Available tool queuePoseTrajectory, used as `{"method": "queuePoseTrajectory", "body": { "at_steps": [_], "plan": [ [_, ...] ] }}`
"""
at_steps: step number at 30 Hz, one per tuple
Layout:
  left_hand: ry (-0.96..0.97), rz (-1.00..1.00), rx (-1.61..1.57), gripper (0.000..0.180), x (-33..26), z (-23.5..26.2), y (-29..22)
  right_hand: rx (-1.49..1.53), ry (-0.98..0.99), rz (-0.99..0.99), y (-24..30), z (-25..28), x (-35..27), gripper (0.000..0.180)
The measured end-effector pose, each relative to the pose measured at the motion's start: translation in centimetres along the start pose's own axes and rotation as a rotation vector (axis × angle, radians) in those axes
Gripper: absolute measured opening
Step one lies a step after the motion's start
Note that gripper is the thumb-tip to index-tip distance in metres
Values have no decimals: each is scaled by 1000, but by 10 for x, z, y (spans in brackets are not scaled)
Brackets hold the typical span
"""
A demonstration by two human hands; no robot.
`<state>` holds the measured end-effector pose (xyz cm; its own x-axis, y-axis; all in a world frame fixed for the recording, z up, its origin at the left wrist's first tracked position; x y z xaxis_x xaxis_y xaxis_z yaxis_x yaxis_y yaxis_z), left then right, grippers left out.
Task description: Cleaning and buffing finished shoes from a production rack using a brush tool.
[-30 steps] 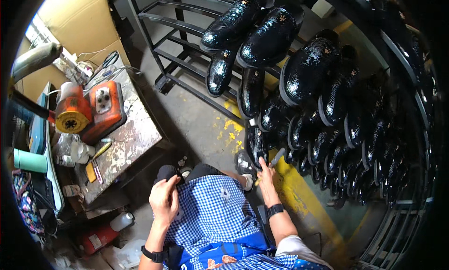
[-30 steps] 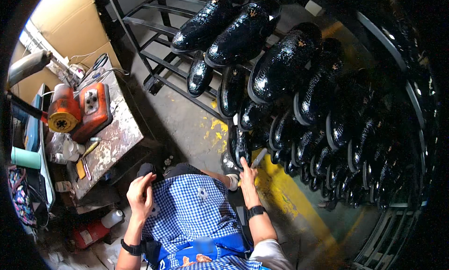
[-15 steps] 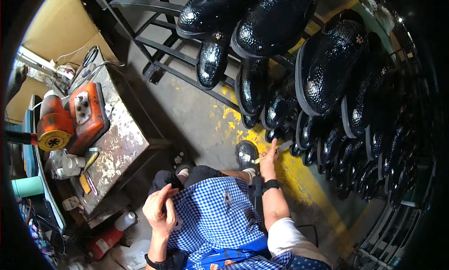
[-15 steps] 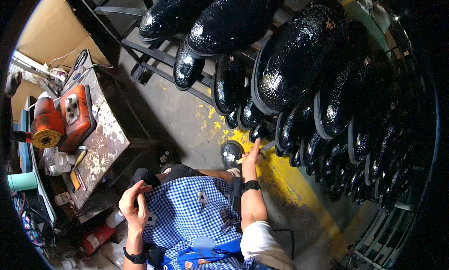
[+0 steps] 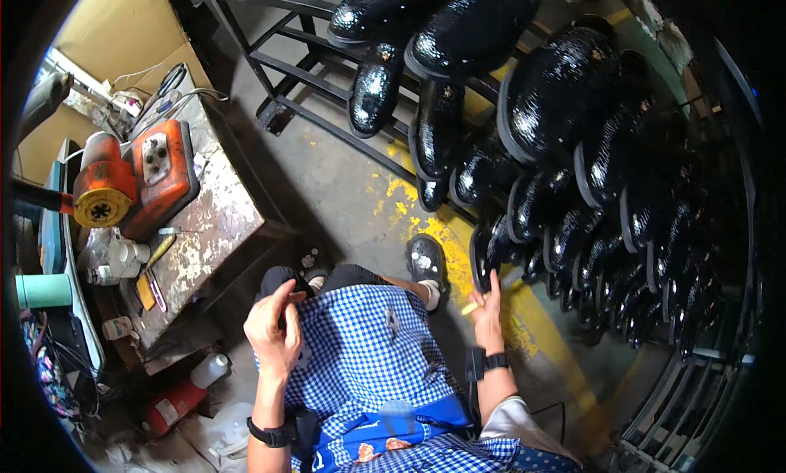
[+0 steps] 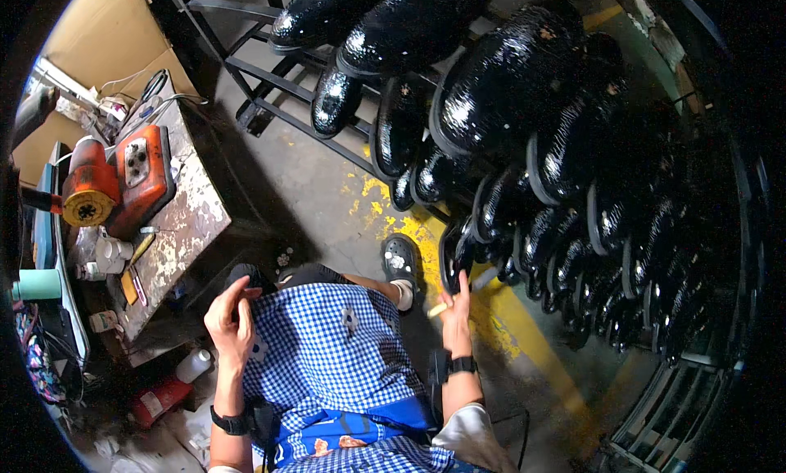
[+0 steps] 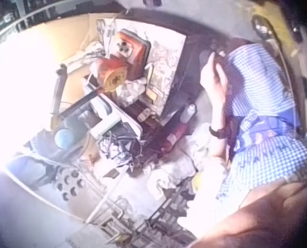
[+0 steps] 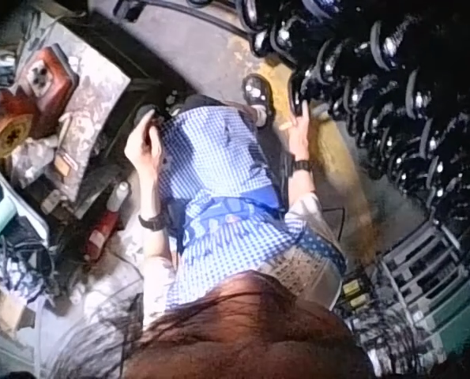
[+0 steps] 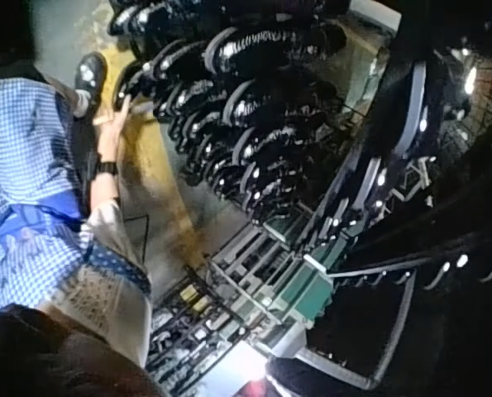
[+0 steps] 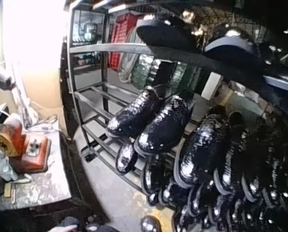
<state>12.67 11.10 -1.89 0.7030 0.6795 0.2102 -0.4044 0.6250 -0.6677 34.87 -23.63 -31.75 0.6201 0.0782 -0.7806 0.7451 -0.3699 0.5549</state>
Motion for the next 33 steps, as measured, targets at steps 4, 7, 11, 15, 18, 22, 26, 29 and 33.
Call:
{"method": "queuePoseTrajectory", "body": {
  "at_steps": [4, 7, 11, 15, 18, 22, 26, 29, 33],
  "plan": [
    [-12, -12, 32, 28, -6, 6, -2, -31, -251, -238, -30, 62, -85, 39],
    [-27, -27, -27, 26, -7, 0, -9, 97, 263, -345, -31, 84, -104, 37],
    [-48, -41, -58, 26, -13, 3, -12, 99, 464, -358, -33, 74, -137, 29],
    [-52, 104, -379, 23, -23, 0, 13, -4, 641, -337, -22, 42, -165, 30],
    [-94, 164, -721, 24, -29, 3, 12, -77, 748, -339, -12, 16, -184, 31],
    [12, 247, -978, 37, -26, -7, -23, -160, 823, -342, -7, 2, -196, 33],
    [176, 393, -1144, 58, -18, -41, -25, -283, 773, -317, -6, -15, -205, 42],
    [423, 483, -1311, 61, -16, -61, -25, -364, 787, -168, 9, -58, -238, 53],
    [255, 329, -1353, 62, 4, -29, -26, -456, 958, -219, 2, -74, -237, 70]
  ]
}}
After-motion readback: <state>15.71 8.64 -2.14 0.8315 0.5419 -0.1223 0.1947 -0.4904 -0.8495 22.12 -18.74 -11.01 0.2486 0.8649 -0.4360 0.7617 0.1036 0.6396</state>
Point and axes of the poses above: each hand's wrist, its own x-axis towards the middle knuckle, its own z-axis out of the back of the hand, y = z × x, the point moved 9 cm from there along x, towards the middle knuckle, and after that the axes turned 5 degrees about y, right-handed, at the moved point
